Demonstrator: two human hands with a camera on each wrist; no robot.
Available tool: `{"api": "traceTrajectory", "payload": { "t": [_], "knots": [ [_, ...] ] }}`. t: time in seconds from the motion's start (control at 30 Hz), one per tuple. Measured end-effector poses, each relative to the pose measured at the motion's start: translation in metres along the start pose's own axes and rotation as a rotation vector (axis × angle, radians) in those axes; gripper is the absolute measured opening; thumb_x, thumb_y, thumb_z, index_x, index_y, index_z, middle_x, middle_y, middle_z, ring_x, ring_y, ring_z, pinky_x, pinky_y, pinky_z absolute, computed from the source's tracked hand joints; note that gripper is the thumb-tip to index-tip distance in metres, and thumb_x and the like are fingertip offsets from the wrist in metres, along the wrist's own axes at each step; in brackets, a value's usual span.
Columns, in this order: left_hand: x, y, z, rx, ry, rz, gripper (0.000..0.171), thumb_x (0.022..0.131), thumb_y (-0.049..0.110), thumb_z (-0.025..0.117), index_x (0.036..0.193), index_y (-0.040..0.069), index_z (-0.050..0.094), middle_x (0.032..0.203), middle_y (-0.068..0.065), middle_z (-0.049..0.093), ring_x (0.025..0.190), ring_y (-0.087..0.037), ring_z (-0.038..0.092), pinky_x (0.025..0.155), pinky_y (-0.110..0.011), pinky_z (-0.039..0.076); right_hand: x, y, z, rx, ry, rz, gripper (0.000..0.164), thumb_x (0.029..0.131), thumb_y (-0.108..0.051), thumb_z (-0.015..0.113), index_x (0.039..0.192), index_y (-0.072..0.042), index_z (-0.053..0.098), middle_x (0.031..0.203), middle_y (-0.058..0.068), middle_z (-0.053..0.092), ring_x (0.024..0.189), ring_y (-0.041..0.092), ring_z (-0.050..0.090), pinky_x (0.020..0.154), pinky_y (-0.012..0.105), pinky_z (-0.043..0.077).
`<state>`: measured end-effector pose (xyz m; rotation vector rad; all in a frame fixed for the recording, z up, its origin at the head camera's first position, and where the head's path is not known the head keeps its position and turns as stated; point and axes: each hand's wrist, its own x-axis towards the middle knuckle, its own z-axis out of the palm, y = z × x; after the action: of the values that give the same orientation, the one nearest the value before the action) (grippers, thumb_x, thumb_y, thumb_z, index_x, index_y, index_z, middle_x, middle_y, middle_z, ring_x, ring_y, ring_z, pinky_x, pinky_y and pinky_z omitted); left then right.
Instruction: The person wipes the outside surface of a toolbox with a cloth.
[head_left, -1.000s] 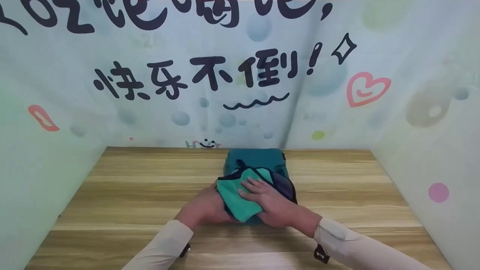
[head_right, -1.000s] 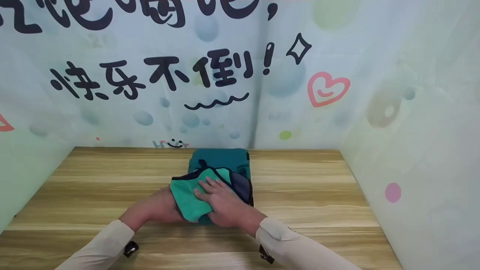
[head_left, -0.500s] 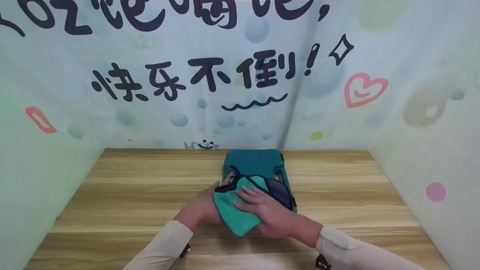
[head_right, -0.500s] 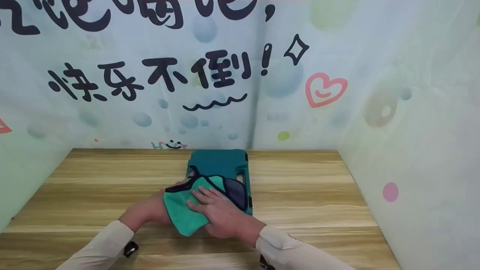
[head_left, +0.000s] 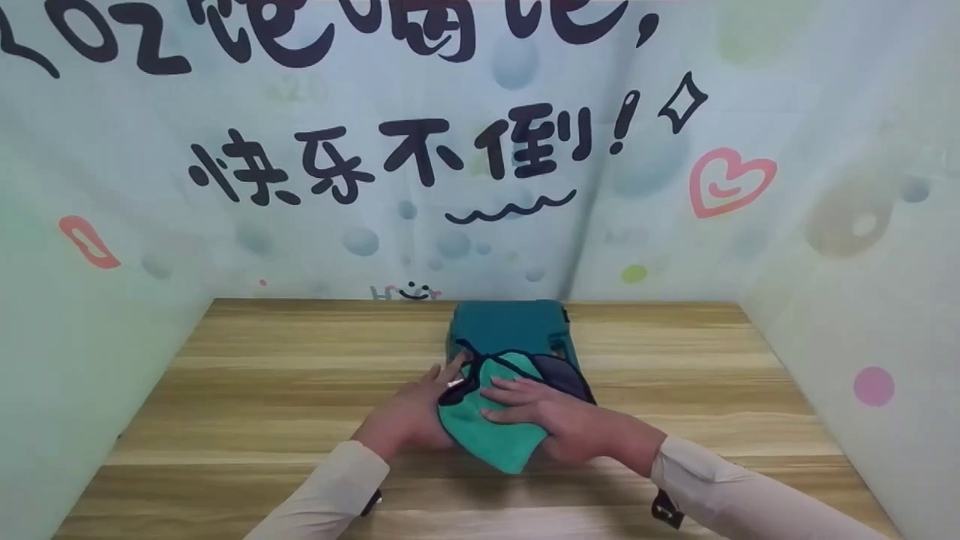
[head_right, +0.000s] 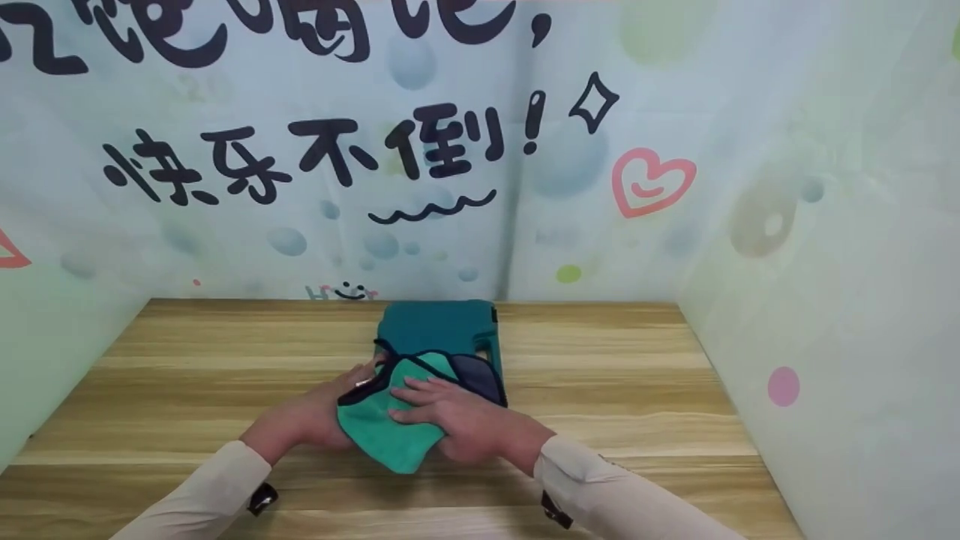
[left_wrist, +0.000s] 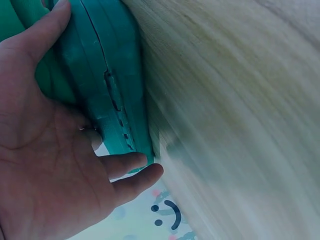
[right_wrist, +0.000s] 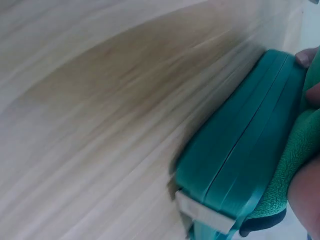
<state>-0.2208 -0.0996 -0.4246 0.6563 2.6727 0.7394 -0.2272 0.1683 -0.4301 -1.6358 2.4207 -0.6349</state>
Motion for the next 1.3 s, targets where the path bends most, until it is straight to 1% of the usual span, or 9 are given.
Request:
{"api": "traceTrajectory", "payload": {
  "t": [0.13,0.27,0.37,0.47,0.57,0.67,0.87,1.07,1.3],
  "knots": [
    [0.003,0.001,-0.001,0.101,-0.012,0.044,0.107,0.081,0.067,0.072,0.163,0.015,0.026,0.169,-0.004,0.015,0.148,-0.046,0.018,0.110,-0.065,0.029,-0.010,0.006,-0.002,0.095,0.029,-0.006,0.080,0.074,0.012,0.046,0.149,-0.013,0.053,0.159,0.004,0.038,0.150,0.030,0.021,0.117,0.059,0.015],
    [0.007,0.003,0.001,0.195,-0.038,0.034,0.105,0.082,0.040,0.083,0.163,0.010,0.022,0.169,-0.006,0.011,0.147,-0.048,0.020,0.109,-0.063,0.032,-0.017,0.009,-0.005,0.175,0.056,-0.006,0.067,0.084,0.013,0.045,0.144,-0.012,0.059,0.155,0.004,0.044,0.149,0.031,0.026,0.116,0.061,0.016],
    [0.009,0.005,0.001,0.196,-0.048,0.014,0.101,0.083,0.028,0.083,0.163,0.010,0.023,0.170,-0.002,0.003,0.147,-0.046,0.021,0.109,-0.060,0.034,-0.024,0.010,-0.008,0.212,0.069,0.002,0.058,0.090,0.013,0.045,0.140,-0.010,0.063,0.153,0.003,0.048,0.147,0.031,0.030,0.115,0.062,0.018],
    [0.007,0.005,0.000,0.183,-0.044,0.024,0.098,0.088,0.042,0.077,0.163,0.010,0.022,0.170,0.001,-0.002,0.146,-0.048,0.022,0.107,-0.060,0.036,-0.031,0.012,-0.012,0.252,0.097,0.010,0.054,0.092,0.014,0.045,0.135,-0.009,0.067,0.149,0.003,0.052,0.145,0.033,0.034,0.114,0.064,0.019],
    [0.006,0.003,-0.001,0.166,-0.041,0.039,0.107,0.087,0.059,0.073,0.164,0.013,0.016,0.170,0.002,-0.003,0.146,-0.050,0.021,0.107,-0.061,0.036,-0.038,0.018,-0.012,0.296,0.146,-0.003,0.052,0.091,0.017,0.045,0.129,-0.006,0.071,0.144,0.008,0.057,0.142,0.037,0.038,0.113,0.065,0.019],
    [0.005,0.000,-0.001,0.137,-0.049,0.053,0.115,0.084,0.066,0.072,0.165,0.015,0.009,0.170,0.001,-0.003,0.146,-0.051,0.018,0.108,-0.062,0.034,-0.044,0.023,-0.013,0.340,0.194,-0.024,0.045,0.094,0.015,0.044,0.123,-0.003,0.074,0.138,0.012,0.061,0.138,0.041,0.043,0.113,0.065,0.020],
    [0.006,-0.001,0.000,0.118,-0.058,0.038,0.120,0.080,0.069,0.073,0.165,0.019,0.005,0.170,0.004,-0.006,0.148,-0.049,0.015,0.108,-0.062,0.033,-0.050,0.031,-0.017,0.451,0.261,0.007,0.033,0.104,0.003,0.047,0.110,-0.005,0.078,0.126,0.011,0.069,0.133,0.039,0.050,0.115,0.056,0.025],
    [0.008,-0.002,0.002,0.113,-0.065,0.029,0.121,0.079,0.071,0.072,0.165,0.021,0.004,0.170,0.005,-0.007,0.149,-0.047,0.013,0.109,-0.060,0.032,-0.054,0.041,-0.020,0.541,0.320,0.014,0.039,0.103,0.007,0.041,0.099,-0.003,0.078,0.111,0.016,0.074,0.125,0.041,0.057,0.115,0.045,0.029],
    [0.008,-0.002,0.003,0.114,-0.059,0.029,0.121,0.079,0.072,0.072,0.165,0.021,0.004,0.170,0.005,-0.008,0.149,-0.046,0.014,0.109,-0.060,0.032,-0.054,0.048,-0.022,0.556,0.357,0.020,0.036,0.102,0.009,0.043,0.097,0.002,0.078,0.103,0.016,0.075,0.119,0.041,0.061,0.112,0.042,0.035]
  ]
}}
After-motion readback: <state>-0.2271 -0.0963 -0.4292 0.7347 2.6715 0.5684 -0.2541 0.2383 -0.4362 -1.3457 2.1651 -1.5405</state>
